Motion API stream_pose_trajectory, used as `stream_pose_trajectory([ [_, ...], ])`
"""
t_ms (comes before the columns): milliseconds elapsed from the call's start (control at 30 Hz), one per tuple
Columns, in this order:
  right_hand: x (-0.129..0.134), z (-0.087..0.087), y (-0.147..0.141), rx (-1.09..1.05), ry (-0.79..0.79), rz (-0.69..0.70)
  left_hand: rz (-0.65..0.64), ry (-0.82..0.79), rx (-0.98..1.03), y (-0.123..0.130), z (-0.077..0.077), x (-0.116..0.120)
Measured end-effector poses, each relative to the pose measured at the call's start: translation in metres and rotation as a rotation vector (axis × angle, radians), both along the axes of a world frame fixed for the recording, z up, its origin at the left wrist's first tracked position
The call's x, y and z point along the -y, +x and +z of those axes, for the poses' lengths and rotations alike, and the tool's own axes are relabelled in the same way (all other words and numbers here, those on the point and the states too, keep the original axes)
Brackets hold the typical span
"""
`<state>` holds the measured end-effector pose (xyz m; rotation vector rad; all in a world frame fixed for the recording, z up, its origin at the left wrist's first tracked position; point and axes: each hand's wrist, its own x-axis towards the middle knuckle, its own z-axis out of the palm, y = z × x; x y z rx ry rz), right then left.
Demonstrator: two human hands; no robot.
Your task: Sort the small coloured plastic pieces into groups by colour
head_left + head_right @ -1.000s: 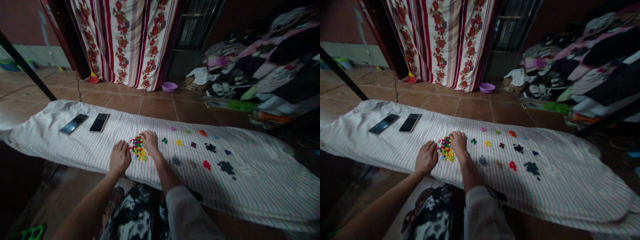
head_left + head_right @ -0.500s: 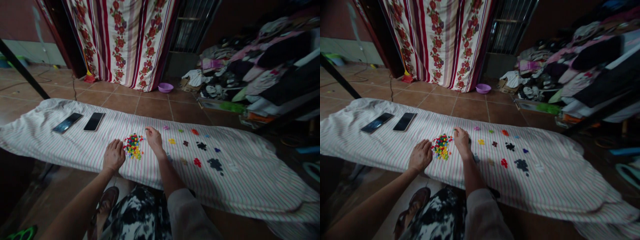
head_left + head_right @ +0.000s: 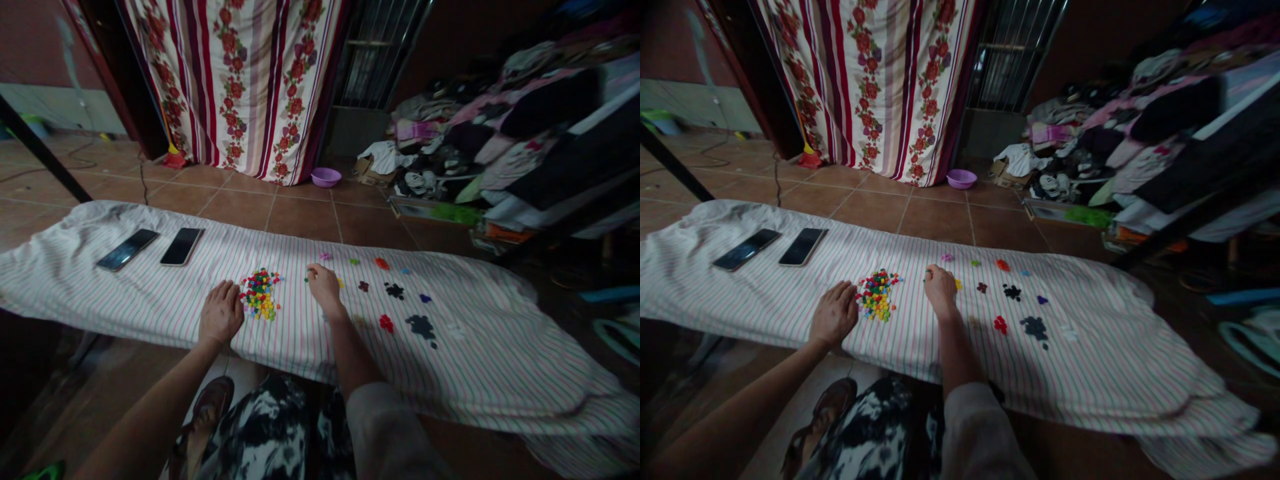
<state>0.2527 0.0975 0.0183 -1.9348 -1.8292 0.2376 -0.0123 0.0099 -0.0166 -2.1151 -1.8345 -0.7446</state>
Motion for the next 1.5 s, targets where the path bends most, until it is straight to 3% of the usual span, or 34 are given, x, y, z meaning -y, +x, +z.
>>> stream_pose_trajectory([
  [467,0.006,-0.002,-0.007,0.096,-0.003,0.097,0.011,-0.001,0.034,0.001,-0.001,0.000],
  [767,0.003,-0.011,-0.004,0.054,0.080,0.086,-0.002,-0.048,0.129,0.001,0.000,0.000],
  [1200,0.003,-0.007,-0.011,0.116,0.062,0.078,0.003,-0.067,0.098,0.002,0.003,0.000],
  [1500,-0.003,-0.017,-0.012,0.078,0.098,0.094,0.009,-0.043,0.107,0.002,0.001,-0.001],
])
